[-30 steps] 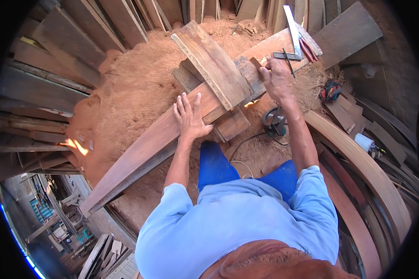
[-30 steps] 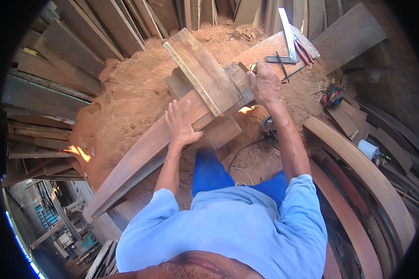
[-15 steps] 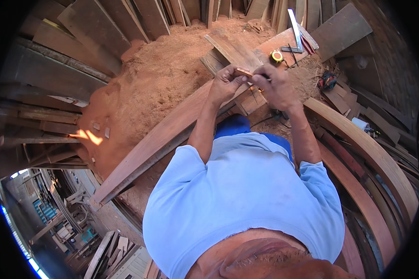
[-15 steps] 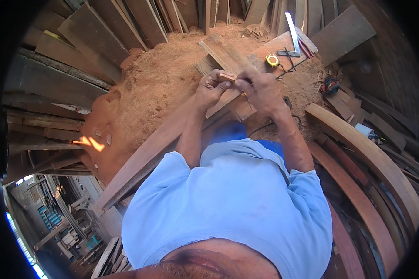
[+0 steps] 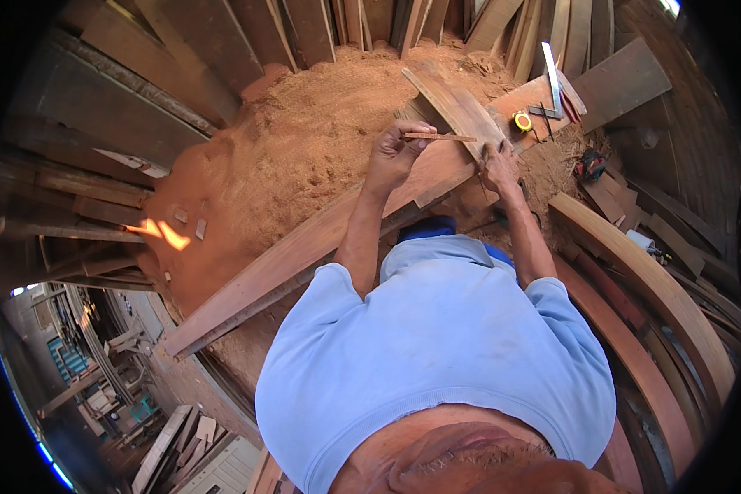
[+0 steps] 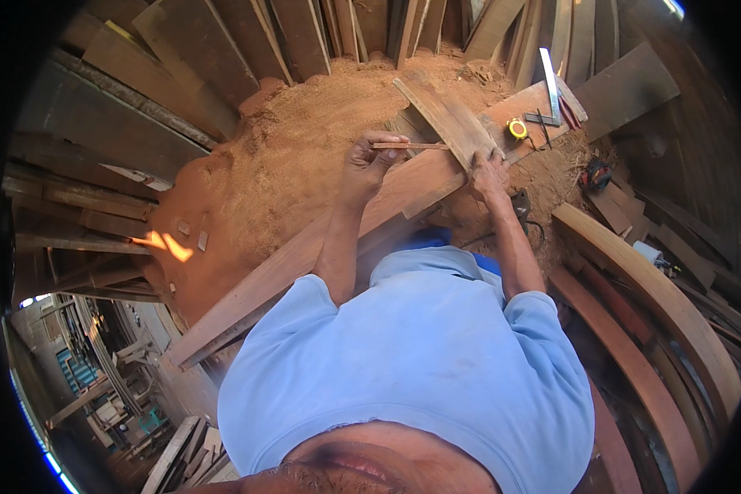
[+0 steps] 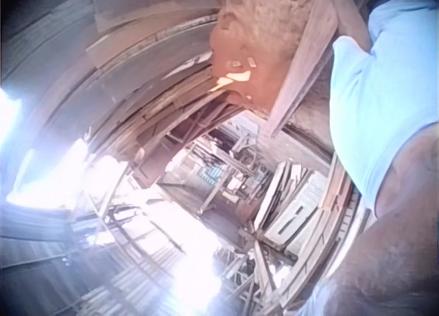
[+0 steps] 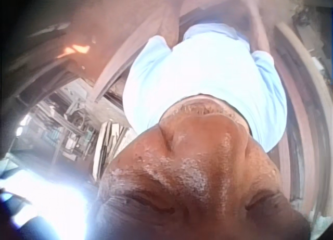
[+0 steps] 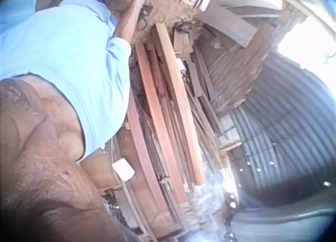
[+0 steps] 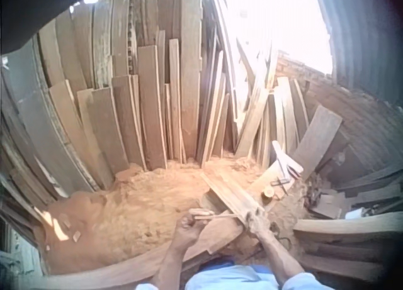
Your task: The person measures a curved wooden plank with a tape measure, marks it with a pencil using a square, and cuts it with a circular saw. The person repeats this process for multiple pieces of wood.
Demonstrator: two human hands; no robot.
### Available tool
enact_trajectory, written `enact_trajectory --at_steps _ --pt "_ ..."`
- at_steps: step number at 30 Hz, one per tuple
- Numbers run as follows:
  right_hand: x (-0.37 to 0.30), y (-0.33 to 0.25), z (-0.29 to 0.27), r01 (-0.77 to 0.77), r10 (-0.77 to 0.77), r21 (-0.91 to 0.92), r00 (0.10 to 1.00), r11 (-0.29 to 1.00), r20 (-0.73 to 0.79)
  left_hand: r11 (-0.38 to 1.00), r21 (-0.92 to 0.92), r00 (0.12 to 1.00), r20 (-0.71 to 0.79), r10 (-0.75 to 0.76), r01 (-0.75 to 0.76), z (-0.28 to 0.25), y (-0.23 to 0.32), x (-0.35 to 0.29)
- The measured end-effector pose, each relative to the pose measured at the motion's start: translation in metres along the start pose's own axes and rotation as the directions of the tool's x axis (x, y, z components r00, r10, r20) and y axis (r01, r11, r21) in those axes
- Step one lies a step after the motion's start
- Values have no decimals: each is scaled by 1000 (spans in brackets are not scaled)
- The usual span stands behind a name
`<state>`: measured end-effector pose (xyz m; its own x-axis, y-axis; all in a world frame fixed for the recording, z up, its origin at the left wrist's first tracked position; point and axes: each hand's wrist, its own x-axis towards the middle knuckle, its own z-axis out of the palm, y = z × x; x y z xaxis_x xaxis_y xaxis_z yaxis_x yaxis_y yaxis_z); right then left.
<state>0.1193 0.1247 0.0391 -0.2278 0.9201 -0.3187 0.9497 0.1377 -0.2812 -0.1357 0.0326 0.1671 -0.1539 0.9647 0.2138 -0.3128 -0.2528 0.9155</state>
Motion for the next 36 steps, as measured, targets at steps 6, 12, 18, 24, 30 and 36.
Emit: enact_trajectory --at_steps 6,12,18,24,30,36 --pt "21 11 6 9 -12 29 996 1000 83 996 79 989 -148 -26 38 -31 26 -11" --pt "61 91 68 58 -71 -154 994 986 -83 865 268 900 -232 -368 423 -113 -38 -45" --pt "116 139 89 113 -139 374 989 920 42 821 6 634 -639 -436 571 -188 -8 -168" --pt "66 59 29 -297 55 564 913 770 405 957 -267 203 -949 -240 -116 -303 68 -311" --pt "73 51 8 -133 -197 655 893 744 405 856 368 -216 -927 307 -362 -380 218 -385" --pt "64 50 33 -233 48 843 969 485 241 794 326 233 -943 236 513 -287 107 -208"
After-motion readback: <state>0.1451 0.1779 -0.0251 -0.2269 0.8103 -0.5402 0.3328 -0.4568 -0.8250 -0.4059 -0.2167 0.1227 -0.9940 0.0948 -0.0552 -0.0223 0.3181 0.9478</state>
